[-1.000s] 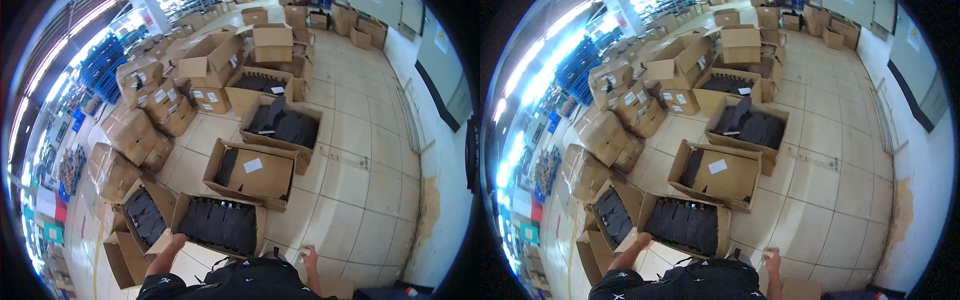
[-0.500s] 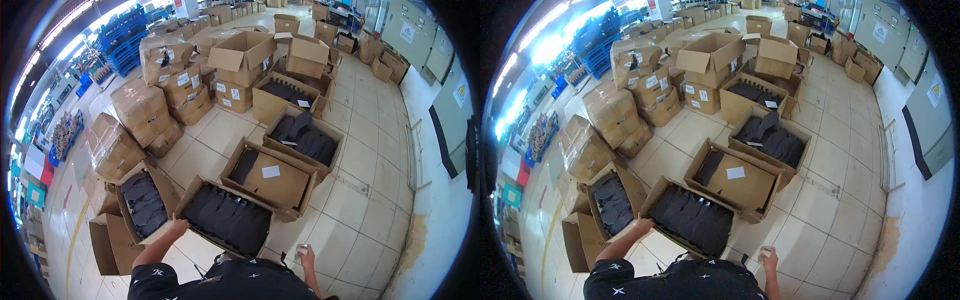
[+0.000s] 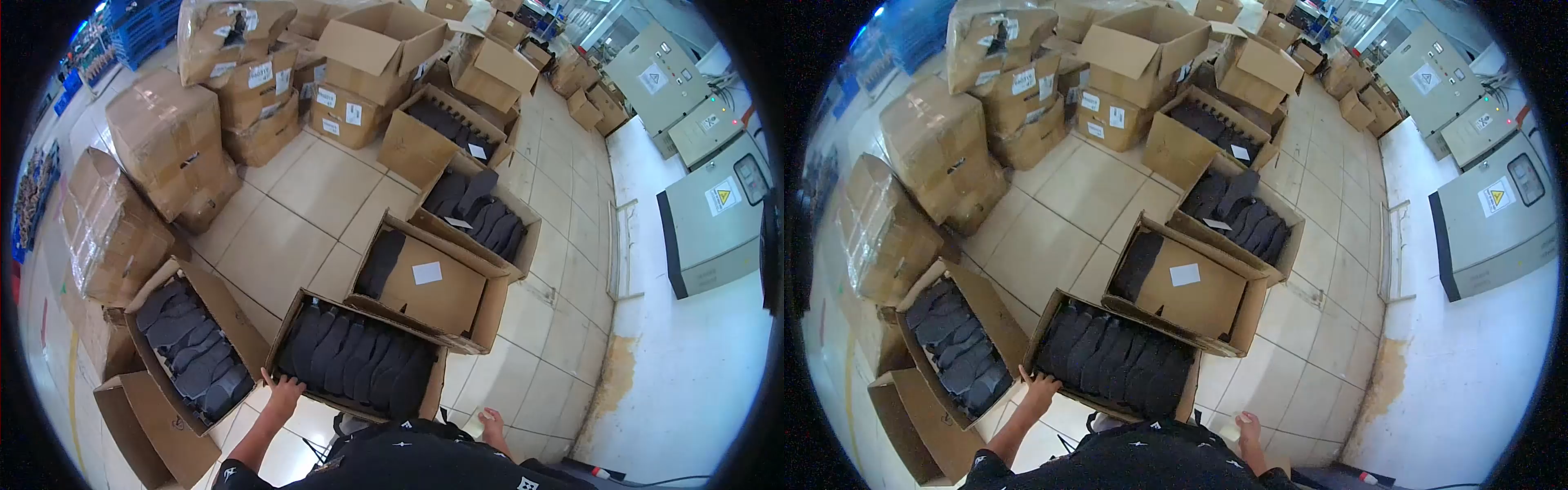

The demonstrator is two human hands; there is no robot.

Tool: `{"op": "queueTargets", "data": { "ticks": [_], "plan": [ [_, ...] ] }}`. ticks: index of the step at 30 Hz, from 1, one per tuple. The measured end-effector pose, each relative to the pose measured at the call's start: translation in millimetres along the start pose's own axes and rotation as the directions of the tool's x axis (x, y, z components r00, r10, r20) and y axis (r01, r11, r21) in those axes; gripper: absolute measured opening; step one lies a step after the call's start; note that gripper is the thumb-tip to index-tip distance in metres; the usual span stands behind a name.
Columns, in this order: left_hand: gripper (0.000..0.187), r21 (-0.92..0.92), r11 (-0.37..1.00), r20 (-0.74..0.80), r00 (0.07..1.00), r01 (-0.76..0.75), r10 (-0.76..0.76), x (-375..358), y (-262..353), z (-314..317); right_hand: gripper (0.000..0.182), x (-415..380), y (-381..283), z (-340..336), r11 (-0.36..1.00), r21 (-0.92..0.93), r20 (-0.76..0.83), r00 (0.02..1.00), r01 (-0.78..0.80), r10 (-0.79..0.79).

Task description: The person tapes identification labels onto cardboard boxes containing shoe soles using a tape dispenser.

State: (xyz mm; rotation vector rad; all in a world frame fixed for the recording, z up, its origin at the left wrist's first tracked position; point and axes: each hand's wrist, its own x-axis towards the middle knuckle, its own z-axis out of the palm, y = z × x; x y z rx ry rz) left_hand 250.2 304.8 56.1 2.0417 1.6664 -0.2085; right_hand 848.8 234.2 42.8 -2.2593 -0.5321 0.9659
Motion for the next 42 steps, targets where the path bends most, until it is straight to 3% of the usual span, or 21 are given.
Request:
{"op": "queueTargets", "data": {
  "ticks": [3, 7, 8, 10, 12, 13, 14, 15, 16, 17, 18, 19, 20, 21, 22, 25, 29, 33, 36, 39, 42],
  "plan": [
    [0.029, 0.015, 1.000, -0.048, 0.999, 0.003, -0.002, 1, 4, -5, 0.039, 0, 3, -17, 0.999, 0.006, 0.012, 0.999, -0.035, 0.034],
    [0.032, -0.027, 0.999, 0.005, 1.000, 0.028, -0.028, 1, 3, -6, 0.035, -12, -8, -23, 0.997, -0.020, -0.021, 0.997, -0.080, 0.079],
    [0.033, -0.017, 0.999, 0.001, 0.999, 0.035, -0.035, 1, 3, -4, 0.035, -10, -3, -23, 0.993, -0.104, 0.018, 0.998, -0.059, 0.061],
    [0.033, -0.020, 0.999, 0.025, 0.999, 0.049, -0.049, 2, 3, -6, 0.036, 6, 9, -23, 0.966, -0.259, 0.103, 0.994, 0.001, 0.026],
    [0.032, -0.051, 0.996, 0.072, 0.995, 0.075, -0.072, 6, 4, -13, 0.038, 26, 26, -11, 0.922, -0.353, 0.217, 0.973, 0.158, -0.084],
    [0.029, 0.027, 0.993, 0.131, 0.984, 0.117, -0.120, 6, 7, -8, 0.038, 39, 32, -7, 0.889, -0.389, 0.280, 0.950, 0.242, -0.137],
    [0.026, 0.117, 0.982, 0.201, 0.964, 0.152, -0.173, -1, 5, -6, 0.038, 53, 36, -4, 0.867, -0.458, 0.303, 0.951, 0.197, -0.055],
    [0.024, 0.203, 0.963, 0.249, 0.941, 0.179, -0.228, 5, 8, -5, 0.037, 71, 38, 4, 0.809, -0.510, 0.378, 0.921, 0.294, -0.096],
    [0.020, 0.291, 0.938, 0.158, 0.958, 0.188, -0.240, 10, 28, -24, 0.036, 96, 42, 11, 0.736, -0.550, 0.456, 0.880, 0.394, -0.130],
    [0.024, 0.144, 0.955, 0.282, 0.914, 0.259, -0.290, 23, 46, -44, 0.035, 105, 55, 9, 0.659, -0.584, 0.531, 0.837, 0.475, -0.133],
    [0.029, 0.012, 0.940, 0.417, 0.853, 0.340, -0.314, 49, 74, -85, 0.036, 115, 62, 9, 0.770, -0.488, 0.540, 0.835, 0.411, -0.103],
    [0.034, -0.163, 0.936, 0.288, 0.923, 0.311, -0.256, 73, 115, -136, 0.036, 126, 60, 18, 0.866, -0.378, 0.546, 0.834, 0.327, -0.077],
    [0.035, -0.292, 0.932, 0.149, 0.973, 0.215, -0.177, 102, 141, -154, 0.036, 127, 46, 22, 0.857, -0.366, 0.526, 0.840, 0.363, -0.131],
    [0.032, -0.372, 0.928, -0.092, 0.996, -0.012, -0.024, 136, 161, -160, 0.036, 126, 28, 22, 0.844, -0.352, 0.499, 0.844, 0.405, -0.197],
    [0.026, -0.396, 0.912, -0.227, 0.974, -0.105, 0.013, 171, 186, -170, 0.037, 122, 14, 22, 0.875, -0.310, 0.469, 0.860, 0.372, -0.200],
    [0.027, -0.338, 0.928, -0.312, 0.949, -0.158, 0.048, 300, 209, -141, 0.037, 105, -9, 16, 0.934, -0.176, 0.381, 0.896, 0.312, -0.227],
    [0.051, -0.112, 0.991, -0.223, 0.973, -0.077, 0.050, 426, 219, -85, 0.036, 76, 4, 1, 0.969, -0.076, 0.296, 0.934, 0.233, -0.201],
    [0.077, 0.135, 0.990, -0.130, 0.992, 0.028, -0.010, 454, 239, -65, 0.036, 41, 81, -12, 0.984, -0.081, 0.171, 0.975, 0.158, -0.143],
    [0.081, 0.114, 0.986, -0.079, 0.990, 0.124, -0.116, 452, 240, -62, 0.038, 14, 129, -17, 0.999, -0.047, 0.094, 0.995, 0.021, -0.017],
    [0.073, -0.042, 0.997, 0.008, 0.997, 0.071, -0.071, 452, 224, -55, 0.038, -10, 142, -20, 0.993, -0.082, 0.081, 0.993, -0.082, 0.089],
    [0.055, -0.427, 0.886, 0.257, 0.964, 0.182, -0.074, 443, 214, -64, 0.037, -10, 156, -18, 0.995, -0.097, 0.125, 0.992, -0.021, 0.033]
  ]
}}
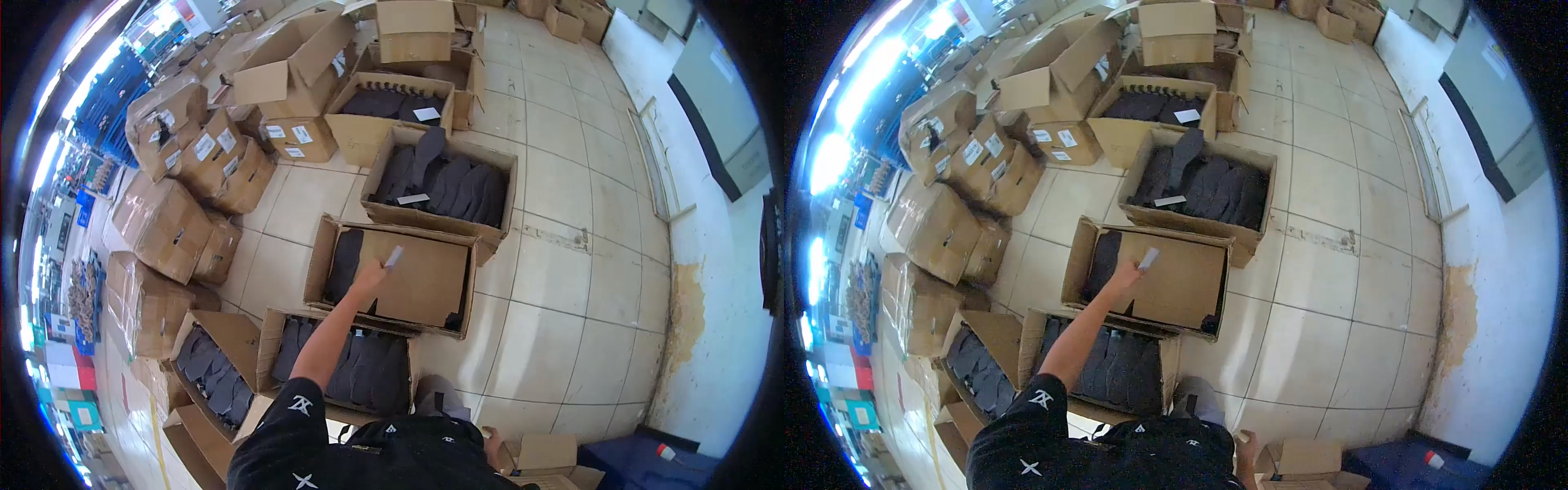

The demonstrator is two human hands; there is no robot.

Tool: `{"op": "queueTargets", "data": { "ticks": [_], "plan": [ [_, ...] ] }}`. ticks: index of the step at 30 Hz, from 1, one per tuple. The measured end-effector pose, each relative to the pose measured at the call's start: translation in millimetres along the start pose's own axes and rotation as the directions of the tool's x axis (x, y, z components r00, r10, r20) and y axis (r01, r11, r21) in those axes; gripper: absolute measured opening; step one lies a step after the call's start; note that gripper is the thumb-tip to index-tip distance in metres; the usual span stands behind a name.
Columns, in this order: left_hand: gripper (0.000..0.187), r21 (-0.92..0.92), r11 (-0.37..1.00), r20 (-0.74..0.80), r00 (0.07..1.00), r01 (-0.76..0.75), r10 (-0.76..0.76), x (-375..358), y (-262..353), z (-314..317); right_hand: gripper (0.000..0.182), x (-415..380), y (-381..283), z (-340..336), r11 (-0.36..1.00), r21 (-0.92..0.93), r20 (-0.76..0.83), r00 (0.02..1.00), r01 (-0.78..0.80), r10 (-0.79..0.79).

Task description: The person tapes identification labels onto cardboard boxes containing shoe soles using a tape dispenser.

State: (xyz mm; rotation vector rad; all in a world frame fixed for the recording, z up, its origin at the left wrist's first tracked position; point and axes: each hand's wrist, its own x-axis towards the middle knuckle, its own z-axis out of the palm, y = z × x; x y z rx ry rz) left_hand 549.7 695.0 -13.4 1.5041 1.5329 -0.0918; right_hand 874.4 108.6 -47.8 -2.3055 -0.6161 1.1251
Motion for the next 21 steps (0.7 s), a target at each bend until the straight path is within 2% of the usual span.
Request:
{"op": "queueTargets", "data": {
  "ticks": [1, 2, 3, 5, 6, 7, 9, 11, 12, 15, 17, 20, 21],
  "plan": [
    [0.050, -0.395, 0.918, 0.037, 0.998, -0.032, 0.051, -21, 5, -1, 0.036, 5, 3, 2, 0.999, -0.001, 0.020, 0.999, 0.038, -0.038],
    [0.046, -0.727, 0.685, 0.046, 0.993, -0.044, 0.113, -61, 20, 0, 0.035, 12, 1, 4, 1.000, -0.012, 0.032, 0.999, 0.029, -0.028],
    [0.042, -0.942, 0.333, 0.023, 0.984, -0.037, 0.174, -103, 35, -3, 0.035, 27, 0, 8, 0.997, 0.033, 0.043, 0.997, 0.067, -0.068],
    [0.044, -0.977, 0.188, -0.048, 0.956, -0.105, 0.288, -188, 55, -11, 0.034, 52, -3, 8, 0.986, 0.102, 0.080, 0.987, 0.130, -0.138],
    [0.045, -0.984, 0.107, -0.097, 0.937, -0.141, 0.335, -225, 58, -15, 0.032, 56, -21, 2, 0.981, 0.062, 0.092, 0.978, 0.183, -0.188],
    [0.045, -0.987, 0.077, -0.110, 0.934, -0.145, 0.339, -255, 55, -15, 0.031, 69, -42, 3, 0.969, 0.028, 0.103, 0.964, 0.244, -0.245],
    [0.046, -0.988, 0.015, -0.137, 0.929, -0.151, 0.345, -309, 43, -6, 0.027, 90, -83, 6, 0.971, 0.171, 0.069, 0.981, 0.167, -0.181],
    [0.047, -0.988, -0.074, -0.154, 0.914, -0.136, 0.376, -352, 29, 1, 0.029, 91, -155, -4, 0.929, 0.072, 0.086, 0.925, 0.363, -0.369],
    [0.047, -0.985, -0.116, -0.167, 0.904, -0.132, 0.393, -367, 20, 5, 0.029, 90, -193, -8, 0.910, 0.043, 0.114, 0.903, 0.412, -0.414],
    [0.047, -0.980, -0.036, -0.197, 0.926, -0.196, 0.321, -401, -4, 24, 0.030, 63, -294, -15, 0.848, 0.006, 0.193, 0.832, 0.530, -0.521],
    [0.045, -0.980, 0.011, -0.188, 0.955, -0.196, 0.231, -416, -17, 36, 0.027, 39, -347, -19, 0.782, 0.054, 0.290, 0.739, 0.622, -0.608],
    [0.045, -0.990, 0.030, -0.133, 0.980, -0.139, 0.147, -435, -38, 54, 0.029, -21, -408, -21, 0.729, 0.014, 0.445, 0.649, 0.684, -0.617],
    [0.045, -0.988, 0.072, -0.122, 0.982, -0.134, 0.144, -438, -48, 62, 0.029, -38, -416, -21, 0.741, -0.004, 0.452, 0.662, 0.671, -0.598]
  ]
}}
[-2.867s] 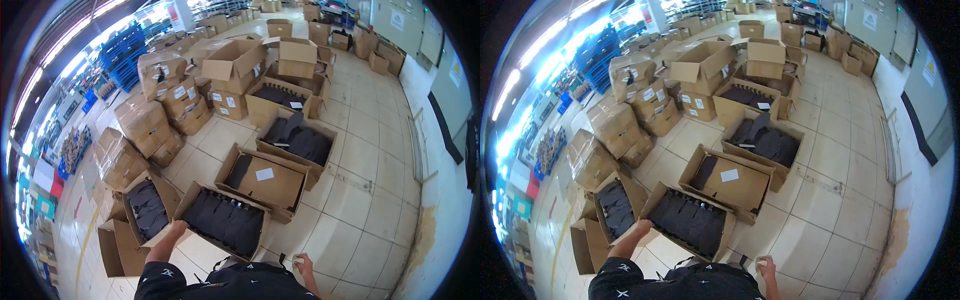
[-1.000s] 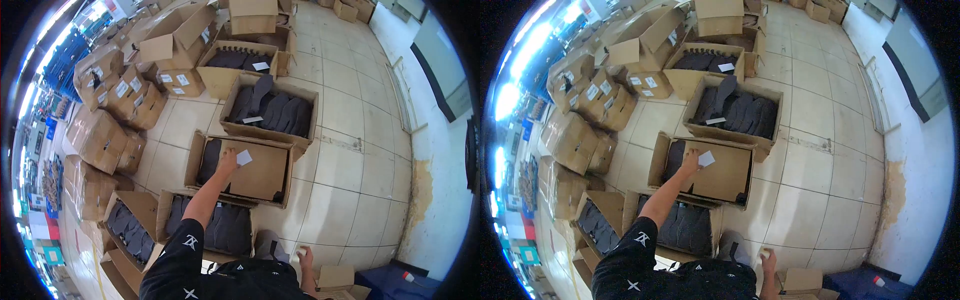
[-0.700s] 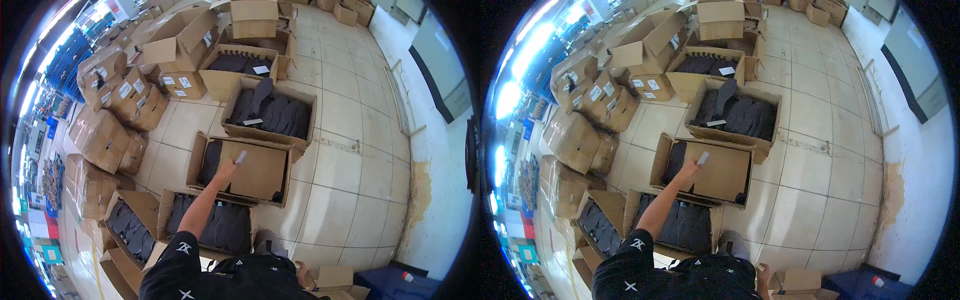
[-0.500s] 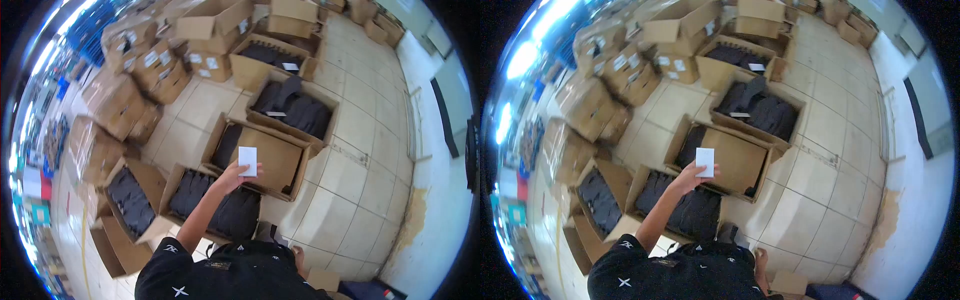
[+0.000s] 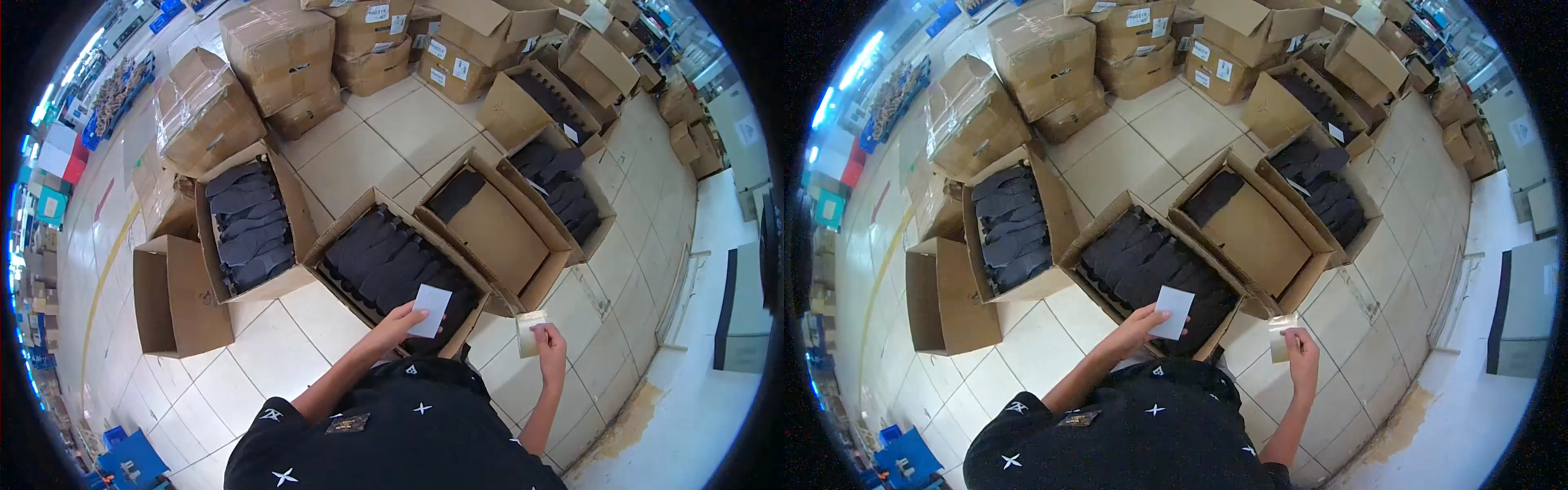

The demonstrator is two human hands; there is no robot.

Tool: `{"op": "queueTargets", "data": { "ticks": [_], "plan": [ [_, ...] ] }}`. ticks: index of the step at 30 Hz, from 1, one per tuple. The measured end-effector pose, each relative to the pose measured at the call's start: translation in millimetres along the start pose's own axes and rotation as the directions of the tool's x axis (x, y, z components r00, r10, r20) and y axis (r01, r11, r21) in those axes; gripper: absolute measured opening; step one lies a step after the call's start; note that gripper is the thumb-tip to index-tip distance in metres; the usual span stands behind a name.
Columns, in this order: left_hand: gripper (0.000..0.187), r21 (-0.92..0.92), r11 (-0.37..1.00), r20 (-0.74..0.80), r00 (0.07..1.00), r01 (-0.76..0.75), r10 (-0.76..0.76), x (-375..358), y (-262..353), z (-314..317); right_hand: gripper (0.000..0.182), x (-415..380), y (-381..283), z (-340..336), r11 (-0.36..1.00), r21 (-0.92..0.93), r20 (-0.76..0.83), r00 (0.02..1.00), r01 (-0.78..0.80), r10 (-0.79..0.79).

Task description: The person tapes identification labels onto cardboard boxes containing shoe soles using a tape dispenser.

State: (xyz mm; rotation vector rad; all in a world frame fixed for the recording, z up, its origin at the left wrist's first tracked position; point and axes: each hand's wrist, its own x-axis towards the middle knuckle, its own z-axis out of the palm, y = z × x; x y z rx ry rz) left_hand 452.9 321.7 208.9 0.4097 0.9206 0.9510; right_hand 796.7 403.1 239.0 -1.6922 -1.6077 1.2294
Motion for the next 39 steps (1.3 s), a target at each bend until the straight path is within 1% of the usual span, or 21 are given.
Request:
{"op": "queueTargets", "data": {
  "ticks": [3, 6, 7, 10, 11, 15, 18, 19, 22, 23, 25, 26, 27, 28, 30, 31, 32, 34, 36, 38, 39],
  "plan": [
    [0.044, 0.078, 0.997, -0.026, 0.999, 0.029, -0.027, -12, -10, -25, 0.030, -17, -31, 22, 0.999, 0.006, -0.002, 0.999, -0.045, 0.045],
    [0.042, -0.150, 0.989, 0.009, 1.000, 0.003, -0.002, -18, -8, -44, 0.030, -37, -38, 44, 0.996, 0.081, -0.060, 0.997, -0.039, 0.044],
    [0.048, -0.228, 0.974, 0.042, 0.999, 0.010, -0.001, -24, 9, -39, 0.030, -41, -34, 51, 0.993, 0.115, -0.084, 0.996, -0.028, 0.038],
    [0.060, -0.338, 0.940, 0.250, 0.958, -0.051, 0.142, -36, 52, -19, 0.031, -46, -16, 56, 0.985, 0.160, -0.073, 0.995, -0.062, 0.074],
    [0.070, -0.292, 0.952, 0.283, 0.944, -0.085, 0.171, -37, 64, -9, 0.030, -47, -8, 52, 0.985, 0.150, -0.054, 0.995, -0.080, 0.089],
    [0.067, -0.196, 0.963, 0.412, 0.876, -0.185, 0.252, -33, 96, 31, 0.028, -44, 16, 31, 0.977, 0.180, -0.070, 0.989, -0.115, 0.129],
    [0.064, -0.177, 0.959, 0.406, 0.871, -0.221, 0.276, -29, 101, 57, 0.026, -29, 42, 22, 0.973, 0.211, -0.082, 0.990, -0.091, 0.111],
    [0.052, -0.159, 0.947, 0.330, 0.890, -0.277, 0.316, -30, 97, 67, 0.025, -25, 47, 22, 0.980, 0.193, -0.089, 0.993, -0.054, 0.073],
    [0.040, -0.043, 0.949, 0.044, 0.948, -0.314, 0.316, -25, 50, 58, 0.025, -13, 80, 24, 0.975, 0.205, 0.008, 0.996, -0.089, 0.089],
    [0.037, 0.175, 0.926, -0.172, 0.916, -0.334, 0.362, -23, 26, 49, 0.025, -13, 89, 26, 0.971, 0.210, 0.078, 0.992, -0.114, 0.099],
    [0.040, 0.528, 0.813, -0.501, 0.683, -0.246, 0.532, -20, -30, 20, 0.024, -11, 101, 28, 0.964, 0.217, 0.191, 0.975, -0.152, 0.111],
    [0.040, 0.542, 0.818, -0.624, 0.559, -0.194, 0.546, -21, -61, -3, 0.024, -12, 107, 32, 0.975, 0.170, 0.238, 0.966, -0.146, 0.103],
    [0.041, 0.526, 0.813, -0.687, 0.437, -0.251, 0.580, -19, -94, -37, 0.024, -14, 116, 37, 0.984, 0.121, 0.280, 0.955, -0.133, 0.094],
    [0.047, 0.402, 0.869, -0.732, 0.469, -0.288, 0.494, -26, -110, -58, 0.024, -13, 125, 44, 0.992, 0.071, 0.316, 0.945, -0.108, 0.080],
    [0.056, 0.022, 0.933, -0.874, 0.447, -0.358, 0.192, -34, -123, -77, 0.023, -12, 163, 61, 0.999, -0.050, 0.282, 0.959, -0.003, 0.017],
    [0.064, -0.021, 0.921, -0.843, 0.503, -0.388, 0.193, -36, -121, -82, 0.023, -13, 165, 70, 0.987, -0.156, 0.256, 0.967, 0.032, 0.009],
    [0.063, 0.014, 0.935, -0.825, 0.525, -0.354, 0.211, -30, -123, -93, 0.024, -13, 167, 77, 0.964, -0.260, 0.228, 0.974, 0.061, 0.000],
    [0.062, 0.092, 0.955, -0.781, 0.575, -0.281, 0.244, -11, -121, -115, 0.025, -9, 151, 90, 0.867, -0.495, 0.311, 0.943, 0.051, 0.122],
    [0.047, 0.401, 0.901, -0.716, 0.557, -0.165, 0.421, 13, -117, -123, 0.026, -1, 148, 102, 0.776, -0.626, 0.353, 0.915, 0.073, 0.198],
    [0.047, 0.623, 0.778, -0.684, 0.428, -0.078, 0.591, 33, -120, -114, 0.029, 14, 171, 128, 0.732, -0.671, 0.386, 0.899, 0.118, 0.209],
    [0.048, 0.614, 0.789, -0.698, 0.455, -0.019, 0.553, 32, -115, -106, 0.029, 17, 177, 139, 0.715, -0.656, 0.439, 0.893, 0.241, 0.101]
  ]
}}
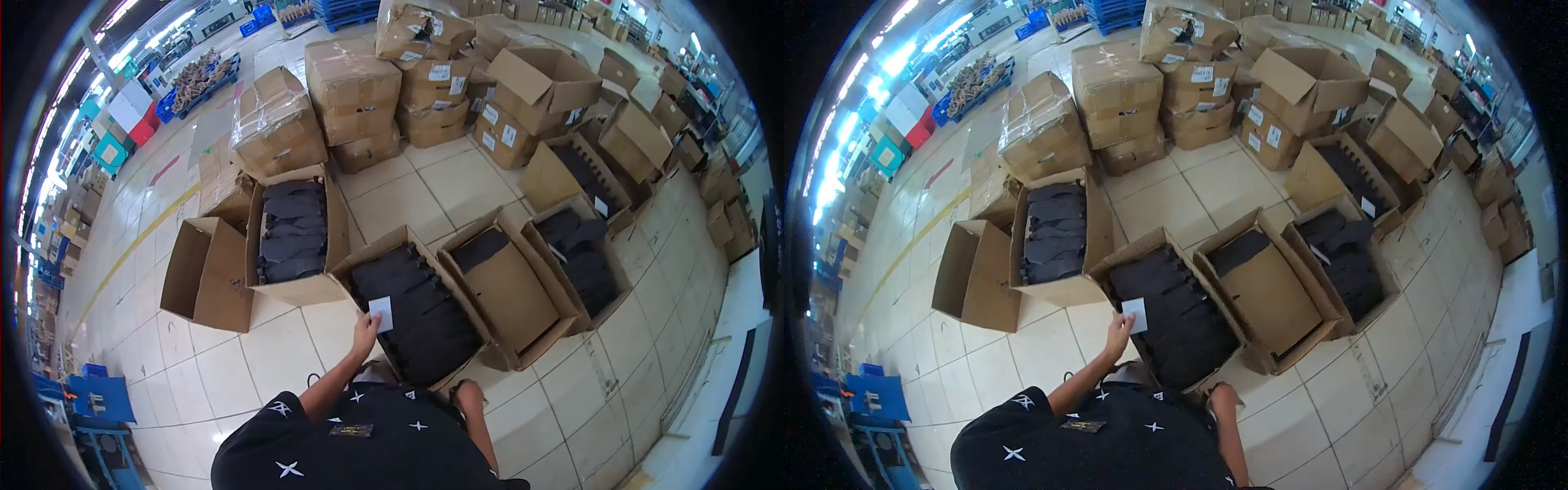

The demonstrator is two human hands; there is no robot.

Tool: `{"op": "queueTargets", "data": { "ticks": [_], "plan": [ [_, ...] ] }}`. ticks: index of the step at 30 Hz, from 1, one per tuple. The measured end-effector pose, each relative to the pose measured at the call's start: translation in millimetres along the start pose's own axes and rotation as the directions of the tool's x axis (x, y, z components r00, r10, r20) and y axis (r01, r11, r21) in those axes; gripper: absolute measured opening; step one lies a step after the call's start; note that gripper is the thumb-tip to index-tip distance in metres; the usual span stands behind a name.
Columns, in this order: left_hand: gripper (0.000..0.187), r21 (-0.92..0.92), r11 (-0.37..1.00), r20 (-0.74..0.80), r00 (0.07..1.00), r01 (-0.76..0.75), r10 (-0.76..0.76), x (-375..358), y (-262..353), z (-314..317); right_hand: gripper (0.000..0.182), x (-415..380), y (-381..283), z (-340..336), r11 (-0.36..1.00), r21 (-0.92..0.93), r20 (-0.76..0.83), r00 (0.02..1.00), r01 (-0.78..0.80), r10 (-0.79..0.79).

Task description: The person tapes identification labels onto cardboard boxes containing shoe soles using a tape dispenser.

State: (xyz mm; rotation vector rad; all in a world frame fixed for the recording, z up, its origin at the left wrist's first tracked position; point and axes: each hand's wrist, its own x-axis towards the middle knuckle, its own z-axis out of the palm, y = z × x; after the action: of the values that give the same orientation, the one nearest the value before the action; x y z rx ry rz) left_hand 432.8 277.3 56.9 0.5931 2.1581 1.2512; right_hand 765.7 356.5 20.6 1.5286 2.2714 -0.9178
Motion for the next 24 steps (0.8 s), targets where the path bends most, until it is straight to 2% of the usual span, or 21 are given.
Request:
{"op": "queueTargets", "data": {
  "ticks": [1, 3, 4, 6, 7, 8, 9, 11, 12, 13, 14, 15, 17, 19, 20, 21, 23, 24],
  "plan": [
    [0.047, -0.028, 0.995, -0.049, 0.994, -0.098, 0.096, 7, -17, 7, 0.032, 10, -4, 10, 1.000, 0.025, -0.007, 1.000, -0.003, 0.004],
    [0.044, -0.102, 0.990, 0.004, 0.996, -0.093, 0.094, 16, -25, 4, 0.037, 29, -11, 32, 0.997, 0.073, -0.015, 1.000, -0.016, 0.017],
    [0.043, -0.154, 0.986, 0.053, 0.996, -0.063, 0.072, 18, -14, -4, 0.041, 39, -14, 41, 0.969, 0.242, -0.039, 0.998, -0.037, 0.048],
    [0.040, -0.241, 0.970, 0.162, 0.986, -0.001, 0.041, 28, 1, -28, 0.042, 43, -23, 34, 0.968, 0.213, 0.046, 0.991, -0.129, 0.122],
    [0.040, -0.220, 0.974, 0.153, 0.984, -0.060, 0.096, 45, -1, -36, 0.042, 46, -42, 28, 0.962, 0.210, 0.083, 0.983, -0.178, 0.164],
    [0.039, -0.204, 0.972, 0.145, 0.978, -0.119, 0.150, 60, -3, -42, 0.044, 55, -59, 25, 0.961, 0.131, 0.173, 0.960, -0.243, 0.219],
    [0.038, -0.196, 0.965, 0.131, 0.971, -0.172, 0.200, 75, -6, -45, 0.044, 61, -76, 30, 0.937, 0.213, 0.184, 0.953, -0.278, 0.241],
    [0.036, -0.217, 0.964, 0.155, 0.970, -0.154, 0.190, 111, -4, -51, 0.043, 95, -65, 81, 0.875, 0.352, 0.208, 0.939, -0.332, 0.273],
    [0.036, -0.244, 0.961, 0.187, 0.966, -0.128, 0.177, 131, 3, -56, 0.043, 145, -47, 109, 0.946, -0.275, 0.426, 0.860, -0.173, 0.282],
    [0.036, -0.262, 0.960, 0.220, 0.962, -0.100, 0.161, 148, 6, -65, 0.043, 182, -36, 127, 0.959, -0.272, 0.442, 0.876, -0.073, 0.192],
    [0.035, -0.269, 0.956, 0.249, 0.951, -0.114, 0.183, 183, -17, -60, 0.044, 207, -32, 148, 0.967, -0.254, 0.465, 0.880, 0.027, 0.097],
    [0.035, -0.254, 0.962, 0.232, 0.959, -0.100, 0.161, 204, -8, -71, 0.044, 218, -37, 161, 0.966, -0.224, 0.485, 0.874, 0.127, -0.002],
    [0.037, -0.363, 0.929, 0.274, 0.945, -0.071, 0.179, 247, -3, -90, 0.046, 238, -109, 134, 0.896, -0.435, 0.499, 0.852, 0.088, 0.158],
    [0.037, -0.346, 0.932, 0.338, 0.913, -0.103, 0.226, 261, 49, -140, 0.047, 243, -169, 89, 0.964, -0.264, 0.280, 0.960, 0.046, 0.030],
    [0.038, -0.389, 0.921, 0.405, 0.893, -0.025, 0.196, 257, 76, -167, 0.049, 263, -190, 81, 0.958, -0.282, 0.279, 0.960, 0.044, 0.038],
    [0.039, -0.382, 0.924, 0.433, 0.876, -0.034, 0.211, 242, 108, -198, 0.051, 284, -204, 71, 0.949, -0.313, 0.279, 0.959, 0.046, 0.045],
    [0.042, -0.472, 0.882, 0.358, 0.909, -0.020, 0.212, 216, 116, -234, 0.055, 315, -259, 28, 0.946, -0.322, 0.342, 0.926, -0.043, 0.159],
    [0.042, -0.453, 0.892, 0.357, 0.917, 0.002, 0.179, 203, 110, -251, 0.055, 336, -268, 18, 0.958, -0.281, 0.356, 0.933, 0.052, 0.054]
  ]
}}
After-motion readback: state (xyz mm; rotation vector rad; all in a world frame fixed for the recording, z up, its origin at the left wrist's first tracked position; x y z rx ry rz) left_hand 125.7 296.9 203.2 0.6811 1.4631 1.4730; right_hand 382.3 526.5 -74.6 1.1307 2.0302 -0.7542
